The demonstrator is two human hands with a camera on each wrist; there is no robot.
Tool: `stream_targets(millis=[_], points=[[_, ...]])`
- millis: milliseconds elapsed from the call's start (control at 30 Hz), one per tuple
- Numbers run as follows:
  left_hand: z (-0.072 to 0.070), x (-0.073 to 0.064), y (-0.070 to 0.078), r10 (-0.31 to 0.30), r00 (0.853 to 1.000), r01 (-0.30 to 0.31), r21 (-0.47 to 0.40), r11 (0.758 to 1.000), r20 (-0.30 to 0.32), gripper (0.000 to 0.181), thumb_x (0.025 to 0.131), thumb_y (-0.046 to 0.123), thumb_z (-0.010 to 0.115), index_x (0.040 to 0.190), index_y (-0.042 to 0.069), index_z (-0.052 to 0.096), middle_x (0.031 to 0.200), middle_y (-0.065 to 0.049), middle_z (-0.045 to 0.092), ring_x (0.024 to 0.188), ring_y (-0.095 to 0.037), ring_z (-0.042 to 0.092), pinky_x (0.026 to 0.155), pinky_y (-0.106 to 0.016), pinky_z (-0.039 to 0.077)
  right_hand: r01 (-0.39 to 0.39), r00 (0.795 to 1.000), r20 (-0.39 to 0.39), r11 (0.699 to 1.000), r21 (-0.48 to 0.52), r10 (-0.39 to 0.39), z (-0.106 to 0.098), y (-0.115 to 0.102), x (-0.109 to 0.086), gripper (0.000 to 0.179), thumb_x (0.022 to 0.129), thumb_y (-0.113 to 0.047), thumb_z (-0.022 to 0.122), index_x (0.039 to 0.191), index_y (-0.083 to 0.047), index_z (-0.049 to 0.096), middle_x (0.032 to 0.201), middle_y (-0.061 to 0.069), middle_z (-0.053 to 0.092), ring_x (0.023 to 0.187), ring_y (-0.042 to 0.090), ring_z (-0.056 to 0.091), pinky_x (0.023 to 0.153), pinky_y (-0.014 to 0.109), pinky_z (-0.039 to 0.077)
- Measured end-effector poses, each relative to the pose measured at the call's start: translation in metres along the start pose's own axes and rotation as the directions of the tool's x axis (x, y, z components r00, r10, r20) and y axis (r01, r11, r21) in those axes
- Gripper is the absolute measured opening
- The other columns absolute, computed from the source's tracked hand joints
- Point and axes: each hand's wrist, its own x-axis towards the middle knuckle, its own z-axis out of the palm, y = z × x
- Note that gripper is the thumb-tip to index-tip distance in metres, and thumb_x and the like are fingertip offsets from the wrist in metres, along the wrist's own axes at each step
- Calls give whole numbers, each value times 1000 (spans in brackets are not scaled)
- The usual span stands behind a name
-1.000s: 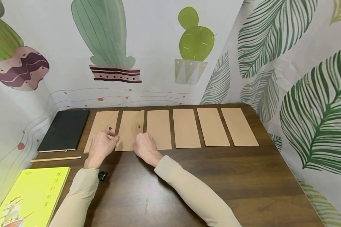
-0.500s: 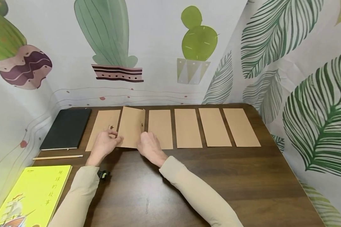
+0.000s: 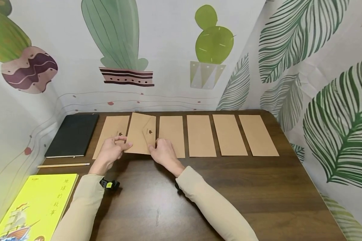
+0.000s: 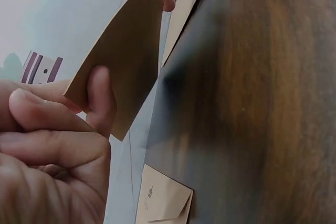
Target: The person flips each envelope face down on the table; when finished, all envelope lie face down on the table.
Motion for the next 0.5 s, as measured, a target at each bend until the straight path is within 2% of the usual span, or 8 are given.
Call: stream_targets(millis=[167,267,333,400,500], points=[[0,-2,0,-8,1000,8,-5,1000,3,63,105,18,72,158,-3,45,66,18,58,45,-1,38,50,-22,36,-88,995,47,989,119,83,-23,-19,-15,29,100,-30,76,103,-2,76,73,1,65,67,11,57,66,25,49],[0,-2,-1,-14,1000,14,14,1000,7,62,105,19,73,156,-3,46,66,17,57,45,-1,37,49,-22,36,-167,985,87,955,245,150,-31,-27,-21,31,98,-22,78,118,2,72,73,-1,67,62,9,59,63,22,50],[1,-1,-2,-20,1000,20,34,999,3,63,103,21,74,154,-3,47,68,16,56,45,-1,37,49,-22,35,-212,977,113,913,349,183,-32,-27,-22,29,97,-18,79,117,1,69,72,-3,65,58,8,57,57,20,47],[2,-2,-3,-25,1000,25,59,998,-4,65,102,23,76,154,-3,47,73,16,57,46,-1,38,50,-22,36,-246,969,146,848,469,200,-32,-25,-22,27,97,-13,79,115,1,65,70,-5,60,51,7,52,49,19,42],[6,-2,-3,-34,999,35,113,993,-13,67,100,28,78,152,-3,49,81,10,60,48,-1,39,52,-22,38,-260,965,164,772,580,202,-33,-23,-21,24,96,-8,79,111,0,63,74,-4,59,51,6,50,48,18,43]])
